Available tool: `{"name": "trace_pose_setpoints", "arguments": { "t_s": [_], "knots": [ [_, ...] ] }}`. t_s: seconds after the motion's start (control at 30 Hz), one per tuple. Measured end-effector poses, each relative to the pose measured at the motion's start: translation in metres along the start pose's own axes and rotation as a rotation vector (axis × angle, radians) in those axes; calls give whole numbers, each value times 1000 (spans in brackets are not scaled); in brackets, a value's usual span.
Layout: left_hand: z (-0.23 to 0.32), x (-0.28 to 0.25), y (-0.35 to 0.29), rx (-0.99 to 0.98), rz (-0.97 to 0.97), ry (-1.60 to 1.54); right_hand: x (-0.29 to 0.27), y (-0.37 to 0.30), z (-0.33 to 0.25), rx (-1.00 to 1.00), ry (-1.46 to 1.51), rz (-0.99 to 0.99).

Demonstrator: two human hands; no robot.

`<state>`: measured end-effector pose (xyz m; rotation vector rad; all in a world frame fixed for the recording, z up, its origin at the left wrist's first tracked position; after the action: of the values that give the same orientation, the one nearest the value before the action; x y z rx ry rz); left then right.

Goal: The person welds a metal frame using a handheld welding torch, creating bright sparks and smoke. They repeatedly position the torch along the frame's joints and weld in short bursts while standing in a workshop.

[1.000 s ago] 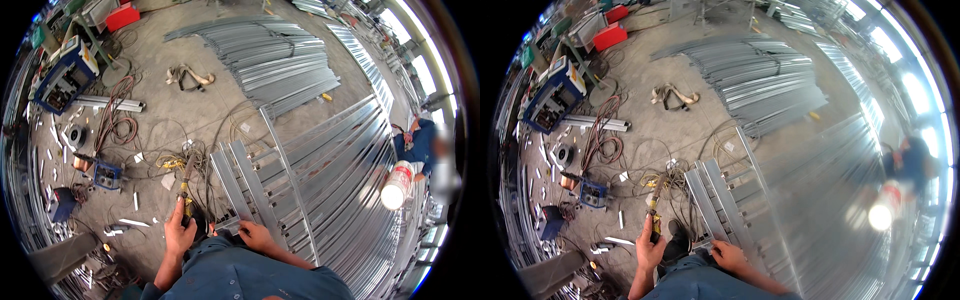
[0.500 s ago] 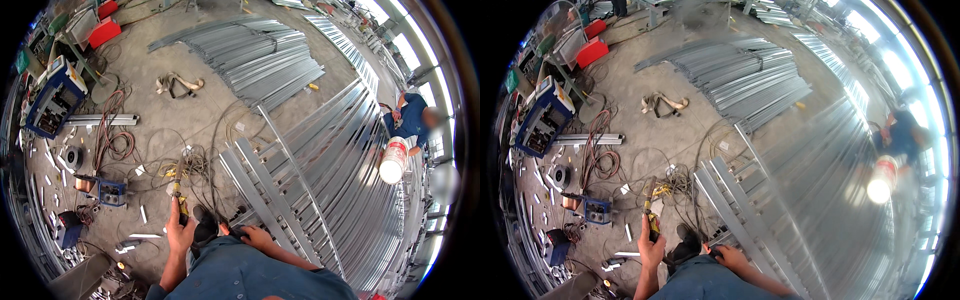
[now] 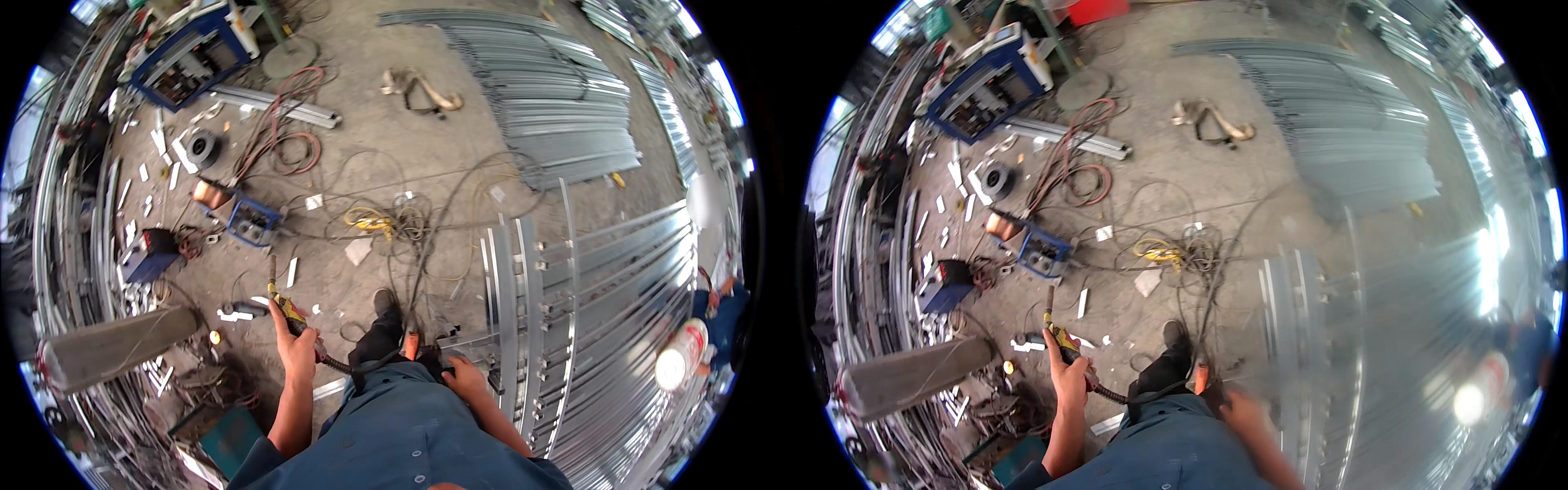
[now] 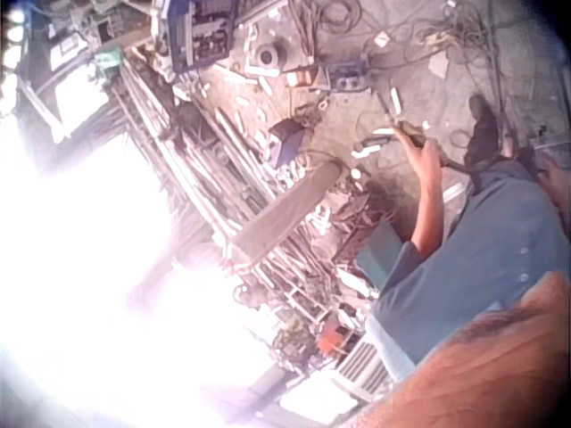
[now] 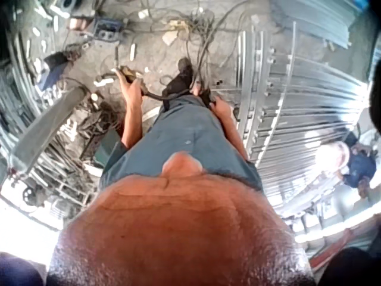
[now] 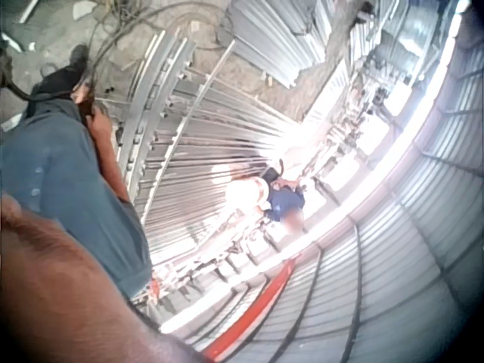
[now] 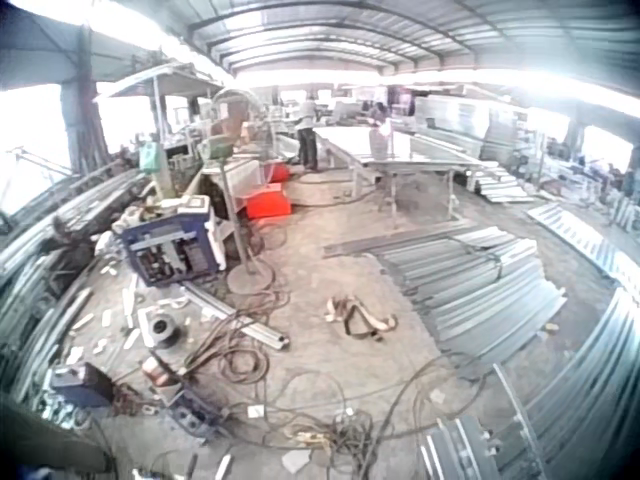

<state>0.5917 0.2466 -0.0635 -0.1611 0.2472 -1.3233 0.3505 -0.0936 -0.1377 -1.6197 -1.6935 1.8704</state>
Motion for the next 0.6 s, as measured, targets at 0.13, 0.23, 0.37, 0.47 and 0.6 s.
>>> {"name": "trace_pose_setpoints", "arguments": {
  "t_s": [0.13,0.23,0.37,0.47,0.6],
  "knots": [
    [-7,-22,-10,-42,92,-41,1,11,4,12,-97,-66],
    [-13,-19,-16,-31,130,-10,7,18,19,12,-102,-54],
    [-13,1,-25,-147,11,20,7,16,23,-25,-112,-6],
    [20,34,-32,-154,-85,66,13,22,37,-20,10,16],
    [10,53,-40,-100,-276,173,10,29,41,-61,5,64]
  ]
}}
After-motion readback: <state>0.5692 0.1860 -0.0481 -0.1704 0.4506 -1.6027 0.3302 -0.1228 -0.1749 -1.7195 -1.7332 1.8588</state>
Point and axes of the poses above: each hand's wrist, its own y-axis towards the middle knuckle, its own x-axis out of the palm, z = x × y, the point moved 3 cm from there along y, towards the middle knuckle, and after that the axes turned 13 degrees about x, right-handed, at the moved point
